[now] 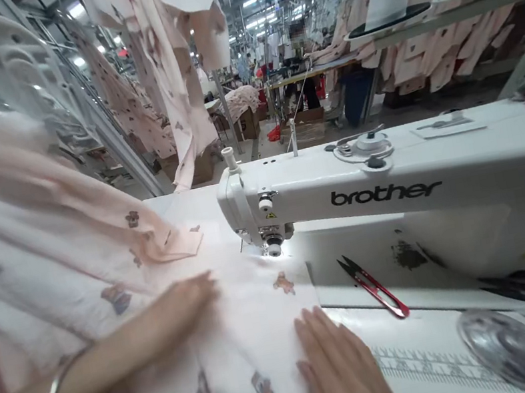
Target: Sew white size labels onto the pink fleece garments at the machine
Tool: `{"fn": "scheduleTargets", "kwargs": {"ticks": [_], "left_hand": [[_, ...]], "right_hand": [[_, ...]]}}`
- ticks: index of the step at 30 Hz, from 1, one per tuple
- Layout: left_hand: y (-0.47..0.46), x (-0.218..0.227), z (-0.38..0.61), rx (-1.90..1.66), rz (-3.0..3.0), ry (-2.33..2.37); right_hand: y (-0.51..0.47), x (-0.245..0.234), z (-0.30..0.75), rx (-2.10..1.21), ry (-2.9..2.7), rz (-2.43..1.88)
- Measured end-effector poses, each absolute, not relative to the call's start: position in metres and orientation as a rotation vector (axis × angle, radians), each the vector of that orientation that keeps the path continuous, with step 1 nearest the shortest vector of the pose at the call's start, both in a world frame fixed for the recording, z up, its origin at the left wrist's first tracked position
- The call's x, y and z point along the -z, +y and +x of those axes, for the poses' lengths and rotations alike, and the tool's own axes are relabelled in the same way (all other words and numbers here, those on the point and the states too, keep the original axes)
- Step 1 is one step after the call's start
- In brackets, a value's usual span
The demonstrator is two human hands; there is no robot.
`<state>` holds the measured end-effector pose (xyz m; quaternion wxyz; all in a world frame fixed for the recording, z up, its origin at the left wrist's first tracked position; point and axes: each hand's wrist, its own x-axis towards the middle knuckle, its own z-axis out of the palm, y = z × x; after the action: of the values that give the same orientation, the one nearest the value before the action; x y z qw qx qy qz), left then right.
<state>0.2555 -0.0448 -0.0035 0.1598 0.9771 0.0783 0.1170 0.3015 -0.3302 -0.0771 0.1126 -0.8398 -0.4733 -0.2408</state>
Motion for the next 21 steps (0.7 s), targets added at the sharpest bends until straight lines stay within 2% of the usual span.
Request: {"fn": "scheduleTargets", "kwargs": {"ticks": [4,6,10,16,21], "left_hand": [[-0.069,0.031,0.286,0.197,3.029,0.052],[-0.058,0.033,0.314,0.338,3.095,0.087],[-0.024,0.034,0.355,0.301,3.101,0.206],[0.000,0.031,0.358,0.166,3.124,0.415],[-0.005,0.016,0.342,0.081,3.130,0.089]], "right_hand": [[-0.293,0.072,0.321,0.793,-1.352,-2.537],[-0.282,0.065,0.332,0.816,-1.250,-2.587],[-0.274,0.064,0.315,0.822,-1.282,-2.463],[-0.266,0.099,0.265,0.616,-1.532,-2.234],[-0.261,0.105,0.267,0.666,-1.456,-2.139]]}}
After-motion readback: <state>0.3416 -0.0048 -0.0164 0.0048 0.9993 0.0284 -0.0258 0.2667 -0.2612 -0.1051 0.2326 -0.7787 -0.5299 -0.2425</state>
